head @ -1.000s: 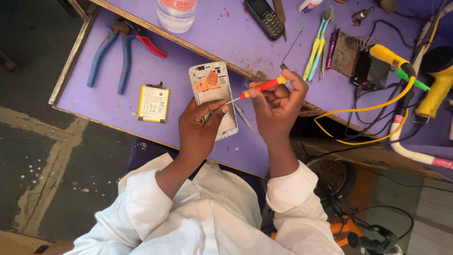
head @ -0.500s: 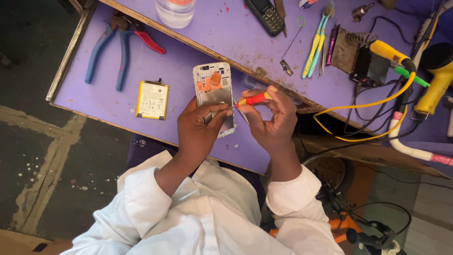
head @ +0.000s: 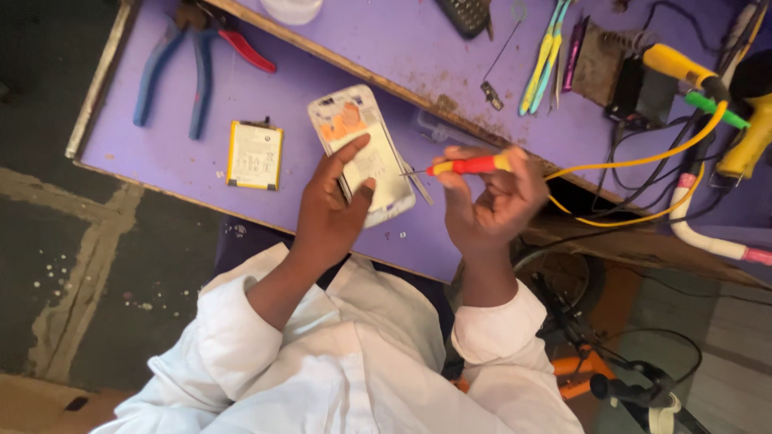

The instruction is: The person uses a screwdriver to remove screws from the back of a disassembled smartphone. They carefully unscrew multiple fasteners around the device's frame and place them on the workbench. The phone remains open with internal components visible throughout the clip.

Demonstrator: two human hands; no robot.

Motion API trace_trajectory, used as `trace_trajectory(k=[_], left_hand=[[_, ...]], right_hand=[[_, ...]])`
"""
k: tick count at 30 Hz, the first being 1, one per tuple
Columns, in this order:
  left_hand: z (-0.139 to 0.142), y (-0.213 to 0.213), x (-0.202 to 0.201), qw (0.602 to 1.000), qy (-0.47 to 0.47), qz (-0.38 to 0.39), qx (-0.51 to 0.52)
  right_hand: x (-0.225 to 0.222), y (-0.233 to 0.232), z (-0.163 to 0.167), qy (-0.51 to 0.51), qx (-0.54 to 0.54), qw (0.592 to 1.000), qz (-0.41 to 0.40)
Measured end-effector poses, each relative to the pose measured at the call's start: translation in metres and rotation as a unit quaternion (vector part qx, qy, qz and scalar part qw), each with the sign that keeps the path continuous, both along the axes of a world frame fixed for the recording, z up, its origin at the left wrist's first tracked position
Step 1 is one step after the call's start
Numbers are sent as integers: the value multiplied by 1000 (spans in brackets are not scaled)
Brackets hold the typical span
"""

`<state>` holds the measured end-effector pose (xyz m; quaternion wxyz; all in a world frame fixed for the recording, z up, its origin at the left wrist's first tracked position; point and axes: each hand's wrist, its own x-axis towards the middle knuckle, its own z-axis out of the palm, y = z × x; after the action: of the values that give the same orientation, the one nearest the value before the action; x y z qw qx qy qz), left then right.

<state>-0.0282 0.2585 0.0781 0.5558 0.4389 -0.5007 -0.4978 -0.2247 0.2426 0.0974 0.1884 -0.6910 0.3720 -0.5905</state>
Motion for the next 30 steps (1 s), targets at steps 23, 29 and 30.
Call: trace_trajectory(k=[23, 29, 30], left_hand=[[14, 15, 15, 973, 186, -106, 86], [15, 14, 13, 966, 217, -113, 86], [15, 13, 13, 966, 214, -113, 85]], right_hand=[[28, 48, 0, 17, -36, 999, -11], [26, 45, -1, 30, -43, 999, -13], [26, 44, -1, 30, -44, 998, -14]])
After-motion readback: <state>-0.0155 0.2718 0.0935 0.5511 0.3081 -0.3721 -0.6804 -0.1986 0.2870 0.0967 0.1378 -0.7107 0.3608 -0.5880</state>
